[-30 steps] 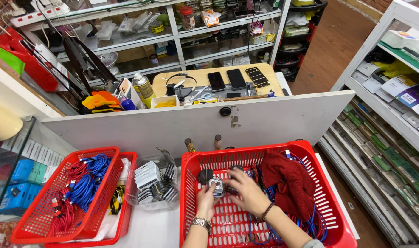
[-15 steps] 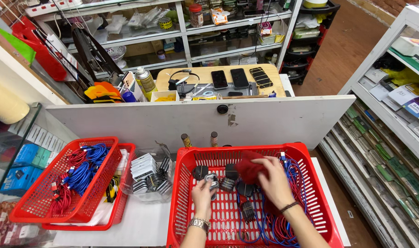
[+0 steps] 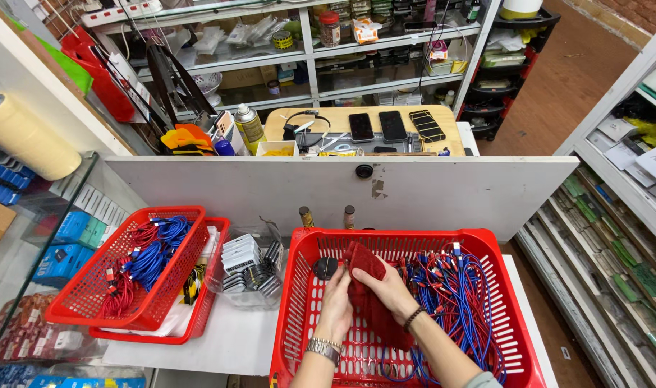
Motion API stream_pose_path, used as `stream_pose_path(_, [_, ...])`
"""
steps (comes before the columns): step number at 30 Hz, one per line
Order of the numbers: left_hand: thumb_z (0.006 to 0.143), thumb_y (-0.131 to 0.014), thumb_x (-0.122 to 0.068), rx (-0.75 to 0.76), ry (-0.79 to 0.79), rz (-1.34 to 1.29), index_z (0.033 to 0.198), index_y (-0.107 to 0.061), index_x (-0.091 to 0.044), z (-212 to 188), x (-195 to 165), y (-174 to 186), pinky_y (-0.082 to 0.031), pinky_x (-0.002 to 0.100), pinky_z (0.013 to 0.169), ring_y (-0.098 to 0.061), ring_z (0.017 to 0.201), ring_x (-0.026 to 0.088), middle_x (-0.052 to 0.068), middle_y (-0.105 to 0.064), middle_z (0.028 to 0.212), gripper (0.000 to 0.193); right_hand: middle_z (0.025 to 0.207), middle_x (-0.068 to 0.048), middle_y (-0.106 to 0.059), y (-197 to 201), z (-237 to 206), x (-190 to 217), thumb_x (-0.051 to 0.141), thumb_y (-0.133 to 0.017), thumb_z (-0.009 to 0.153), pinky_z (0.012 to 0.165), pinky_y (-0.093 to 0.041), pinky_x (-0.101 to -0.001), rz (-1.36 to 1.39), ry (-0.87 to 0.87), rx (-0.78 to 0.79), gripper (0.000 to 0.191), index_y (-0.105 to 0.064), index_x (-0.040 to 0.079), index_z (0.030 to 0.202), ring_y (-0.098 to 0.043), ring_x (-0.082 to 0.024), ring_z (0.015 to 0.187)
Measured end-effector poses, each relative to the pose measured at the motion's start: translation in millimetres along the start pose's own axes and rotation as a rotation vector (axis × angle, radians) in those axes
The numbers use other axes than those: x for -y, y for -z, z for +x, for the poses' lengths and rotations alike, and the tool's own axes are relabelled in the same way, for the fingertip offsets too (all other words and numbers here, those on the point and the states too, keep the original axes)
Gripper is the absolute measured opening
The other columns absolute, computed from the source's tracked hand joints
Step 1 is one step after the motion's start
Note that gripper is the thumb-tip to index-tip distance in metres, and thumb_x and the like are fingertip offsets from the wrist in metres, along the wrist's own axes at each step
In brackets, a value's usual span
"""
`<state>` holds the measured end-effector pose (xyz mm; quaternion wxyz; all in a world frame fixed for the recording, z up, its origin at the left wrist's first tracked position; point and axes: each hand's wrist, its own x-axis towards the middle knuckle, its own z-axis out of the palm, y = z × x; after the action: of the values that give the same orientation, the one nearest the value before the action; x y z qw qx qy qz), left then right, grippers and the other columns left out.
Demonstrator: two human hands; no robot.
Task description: The person sorts small packaged electronics accessories from a red basket on the counter. They pick up boxed items and chargers one at a time, wipe some items with a red cloth, and stack the boxes in a pile beside the basket.
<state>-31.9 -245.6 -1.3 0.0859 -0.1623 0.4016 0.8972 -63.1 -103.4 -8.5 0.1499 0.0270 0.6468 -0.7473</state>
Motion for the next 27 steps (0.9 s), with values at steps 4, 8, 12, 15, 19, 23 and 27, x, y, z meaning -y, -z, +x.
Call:
stream_pose_path(4, [0.099,-0.069,-0.021,-0.070,-0.096,0.404,0.130,-0.076,-0.008,1,-14,12,-0.045,0.029,0.079,-0.057,0.092,0.015,0.006,-0.075,0.112,0.035,0.096,-0.004,-0.078,6,4,7,0.024,-0.077,0.089,0.075,-0.056,-0.0307,-0.084,0.043,-0.124,0.034,-0.074,-0.001,0.112,-0.069,-0.012,0.082])
stream_pose_path(8, [0.088,-0.074,-0.015,-0.107,0.172,0.908,0.121,-0.076,-0.009,-1,-29,44,-0.056,0.028,0.076,-0.071,0.091,0.013,0.006,-0.079,0.107,0.033,0.098,-0.004,-0.079,56,11,30,0.027,-0.073,0.090,0.077,-0.056,-0.0311,-0.346,0.099,-0.295,0.035,-0.073,0.003,0.116,-0.071,-0.012,0.085])
stream_pose_path(12, [0.078,-0.083,-0.012,-0.001,0.421,1.426,0.112,-0.077,0.002,0,-25,54,-0.060,0.035,0.072,-0.076,0.084,0.023,0.018,-0.080,0.103,0.037,0.103,-0.005,-0.080,71,5,32,0.030,-0.075,0.088,0.083,-0.056,-0.0298,-0.415,0.070,-0.155,0.040,-0.071,0.002,0.118,-0.071,-0.012,0.092])
stream_pose_path(15, [0.079,-0.087,-0.025,-0.110,0.264,1.731,0.112,-0.073,0.001,3,-21,48,-0.058,0.041,0.087,-0.071,0.101,0.032,0.021,-0.073,0.112,0.044,0.107,-0.007,-0.079,61,-2,28,0.031,-0.075,0.087,0.085,-0.056,-0.0310,-0.347,0.005,-0.126,0.045,-0.070,0.003,0.121,-0.071,-0.014,0.094])
stream_pose_path(19, [0.092,-0.081,-0.038,-0.328,-0.097,1.650,0.118,-0.061,0.004,4,-17,35,-0.056,0.047,0.093,-0.069,0.105,0.041,0.026,-0.070,0.108,0.053,0.113,-0.007,-0.075,56,-3,23,0.032,-0.073,0.088,0.086,-0.056,-0.0323,-0.285,-0.037,-0.216,0.051,-0.060,0.008,0.131,-0.070,-0.014,0.098])
stream_pose_path(23, [0.077,-0.088,-0.022,-0.379,-0.160,1.563,0.122,-0.057,0.001,5,-12,35,-0.055,0.045,0.095,-0.068,0.108,0.038,0.025,-0.068,0.112,0.059,0.120,-0.008,-0.072,66,1,13,0.036,-0.068,0.092,0.094,-0.052,-0.0315,-0.350,0.114,-0.118,0.051,-0.060,0.008,0.134,-0.067,-0.015,0.109])
stream_pose_path(27, [0.082,-0.079,-0.009,-0.392,-0.132,0.977,0.119,-0.060,0.004,9,-8,28,-0.060,0.041,0.087,-0.073,0.099,0.029,0.020,-0.076,0.111,0.043,0.122,-0.010,-0.073,46,-6,-5,0.040,-0.066,0.094,0.098,-0.053,-0.0337,-0.569,0.134,-0.147,0.048,-0.065,0.008,0.130,-0.071,-0.020,0.113])
